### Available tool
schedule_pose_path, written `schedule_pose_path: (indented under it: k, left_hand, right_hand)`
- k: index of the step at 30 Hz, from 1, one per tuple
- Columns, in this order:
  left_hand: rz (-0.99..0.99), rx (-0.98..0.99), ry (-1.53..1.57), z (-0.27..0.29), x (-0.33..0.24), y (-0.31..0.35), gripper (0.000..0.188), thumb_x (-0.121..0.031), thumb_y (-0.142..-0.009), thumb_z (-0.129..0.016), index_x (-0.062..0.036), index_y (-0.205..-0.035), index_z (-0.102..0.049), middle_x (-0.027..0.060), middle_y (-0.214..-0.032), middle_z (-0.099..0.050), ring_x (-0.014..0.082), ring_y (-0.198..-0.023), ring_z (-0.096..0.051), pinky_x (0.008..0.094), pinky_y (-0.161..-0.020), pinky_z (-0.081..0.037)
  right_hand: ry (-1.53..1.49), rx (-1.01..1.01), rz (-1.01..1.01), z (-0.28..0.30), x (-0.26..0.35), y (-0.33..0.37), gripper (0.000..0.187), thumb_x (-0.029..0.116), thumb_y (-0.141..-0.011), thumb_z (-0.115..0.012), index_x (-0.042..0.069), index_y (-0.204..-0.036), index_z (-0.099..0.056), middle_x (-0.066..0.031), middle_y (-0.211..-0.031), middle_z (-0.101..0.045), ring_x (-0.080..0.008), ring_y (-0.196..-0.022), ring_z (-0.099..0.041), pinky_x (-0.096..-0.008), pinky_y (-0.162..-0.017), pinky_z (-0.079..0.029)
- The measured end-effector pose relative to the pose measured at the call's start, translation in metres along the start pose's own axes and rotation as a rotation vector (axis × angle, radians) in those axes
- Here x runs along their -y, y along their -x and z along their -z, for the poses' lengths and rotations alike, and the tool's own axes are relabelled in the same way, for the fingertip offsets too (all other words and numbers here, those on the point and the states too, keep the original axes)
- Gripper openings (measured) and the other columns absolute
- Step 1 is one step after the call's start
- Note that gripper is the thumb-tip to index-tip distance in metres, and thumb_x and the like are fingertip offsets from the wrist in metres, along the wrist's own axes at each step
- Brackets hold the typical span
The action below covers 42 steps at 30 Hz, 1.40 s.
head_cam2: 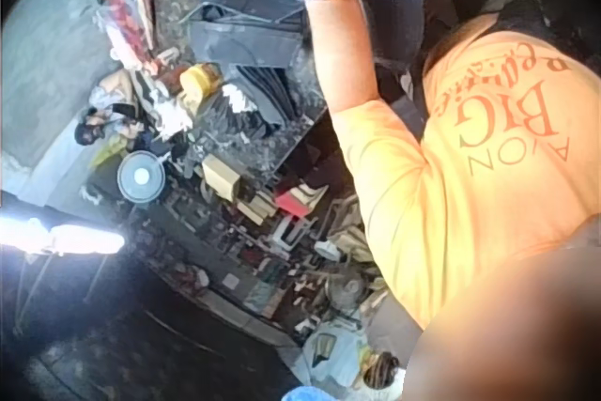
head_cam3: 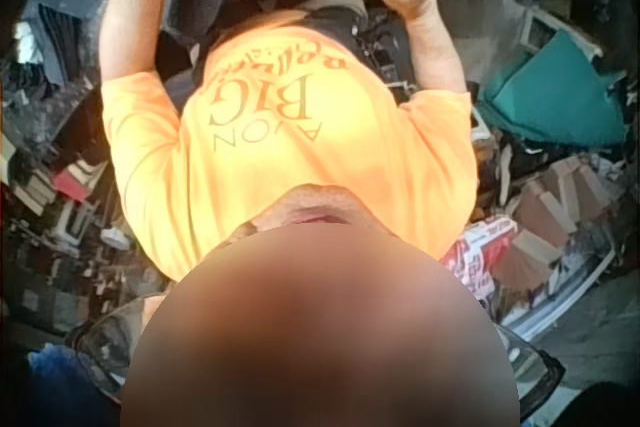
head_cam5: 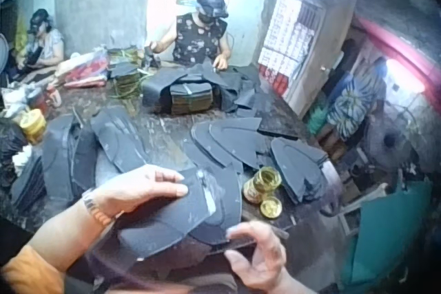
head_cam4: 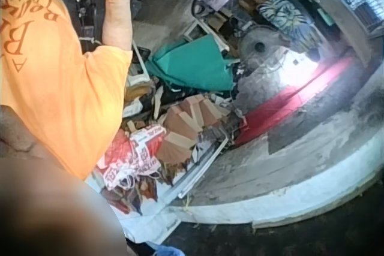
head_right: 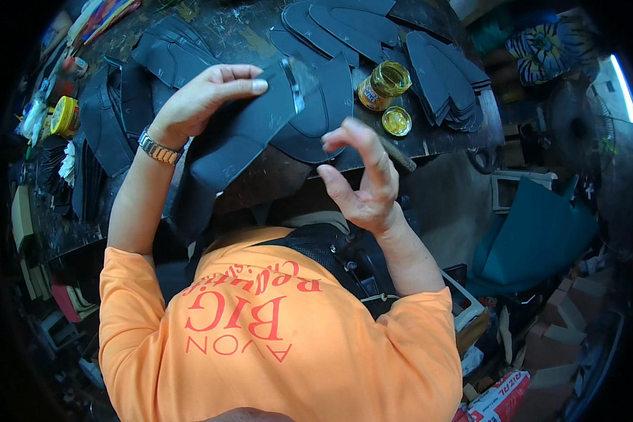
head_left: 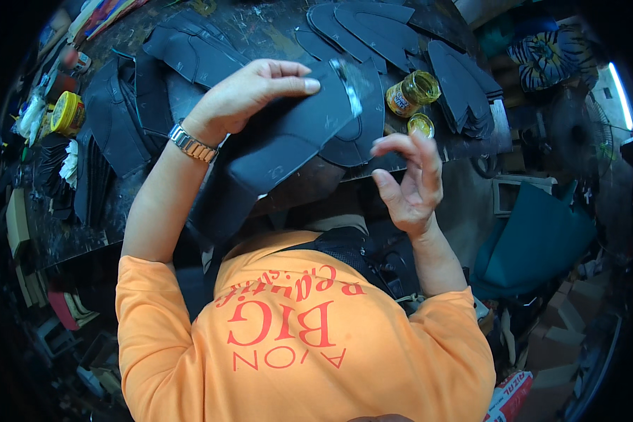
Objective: The person repeatedly picks up black leather pieces from a workbench, opens a small jar of yellow adhesive, and applies the adhesive to the edges of the pieces. They handle the pieces one at a time, occasionally stacking them, and continue the process throughout the clip.
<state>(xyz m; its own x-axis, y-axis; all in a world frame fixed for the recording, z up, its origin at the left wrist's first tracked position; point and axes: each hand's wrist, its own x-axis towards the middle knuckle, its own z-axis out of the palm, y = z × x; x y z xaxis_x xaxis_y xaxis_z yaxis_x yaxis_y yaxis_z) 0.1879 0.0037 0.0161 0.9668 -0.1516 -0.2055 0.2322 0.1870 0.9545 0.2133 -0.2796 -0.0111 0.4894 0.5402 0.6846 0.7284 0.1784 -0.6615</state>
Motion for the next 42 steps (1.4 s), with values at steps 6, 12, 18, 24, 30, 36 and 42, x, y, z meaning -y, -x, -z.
schedule_pose_path:
  k: [6,12,18,24,30,36,42]
  left_hand:
    - [-0.314,-0.448,0.261,0.012,0.002,-0.014,0.032,-0.021,-0.096,-0.069,-0.0010,-0.120,-0.064,0.0037,-0.110,-0.069,0.0112,-0.100,-0.065,0.0253,-0.088,-0.053]
    - [-0.352,-0.177,0.625,0.003,0.022,0.015,0.033,-0.025,-0.100,-0.062,-0.0027,-0.124,-0.059,0.0051,-0.118,-0.067,0.0127,-0.102,-0.066,0.0269,-0.092,-0.052]
    - [-0.057,-0.003,-0.097,-0.057,0.072,0.050,0.043,-0.012,-0.094,-0.071,-0.0001,-0.132,-0.054,0.0047,-0.114,-0.067,0.0108,-0.102,-0.061,0.0278,-0.086,-0.053]
    - [-0.147,-0.199,0.130,-0.050,0.073,0.053,0.029,-0.012,-0.096,-0.067,0.0019,-0.121,-0.063,0.0085,-0.109,-0.070,0.0167,-0.091,-0.069,0.0302,-0.064,-0.062]
    - [-0.139,-0.274,0.180,-0.053,0.075,0.044,0.029,-0.015,-0.097,-0.066,0.0027,-0.120,-0.065,0.0106,-0.110,-0.071,0.0180,-0.094,-0.071,0.0330,-0.074,-0.063]
    - [-0.158,-0.285,0.334,-0.060,0.071,0.041,0.028,-0.016,-0.098,-0.064,0.0037,-0.118,-0.065,0.0120,-0.109,-0.072,0.0189,-0.095,-0.072,0.0343,-0.076,-0.063]
    - [-0.156,-0.287,0.384,-0.061,0.067,0.037,0.027,-0.016,-0.099,-0.063,0.0037,-0.117,-0.066,0.0128,-0.107,-0.073,0.0182,-0.092,-0.073,0.0337,-0.075,-0.063]
  right_hand:
    - [-0.340,0.181,-0.360,-0.038,-0.010,-0.011,0.108,0.003,-0.081,-0.079,0.012,-0.160,-0.006,-0.0176,-0.129,-0.058,-0.0209,-0.102,-0.064,-0.0353,-0.095,-0.052]
    - [-0.257,0.108,-0.250,-0.047,-0.018,-0.038,0.098,-0.013,-0.084,-0.064,0.010,-0.160,-0.007,-0.0106,-0.166,-0.011,-0.0211,-0.131,-0.048,-0.0334,-0.104,-0.045]
    - [-0.241,0.112,-0.387,-0.035,-0.013,-0.050,0.086,-0.005,-0.085,-0.066,0.011,-0.155,-0.017,-0.0094,-0.157,-0.022,-0.0155,-0.122,-0.051,-0.0337,-0.101,-0.044]
    - [0.404,-0.017,-0.368,0.071,-0.036,-0.070,0.036,0.038,-0.100,-0.060,0.007,-0.101,-0.078,-0.0097,-0.102,-0.065,-0.0212,-0.109,-0.056,-0.0334,-0.093,-0.045]
    - [0.885,0.141,-0.248,0.101,-0.083,-0.064,0.053,0.052,-0.101,-0.050,0.010,-0.091,-0.080,-0.0141,-0.125,-0.065,-0.0353,-0.128,-0.048,-0.0436,-0.107,-0.038]
    - [0.964,0.157,-0.218,0.096,-0.092,-0.068,0.049,0.048,-0.102,-0.051,0.010,-0.092,-0.081,-0.0149,-0.126,-0.065,-0.0342,-0.127,-0.050,-0.0443,-0.105,-0.041]
    - [0.807,-0.146,-0.195,0.087,-0.067,-0.051,0.019,0.012,-0.093,-0.063,0.004,-0.105,-0.075,-0.0148,-0.117,-0.065,-0.0303,-0.109,-0.061,-0.0394,-0.093,-0.049]
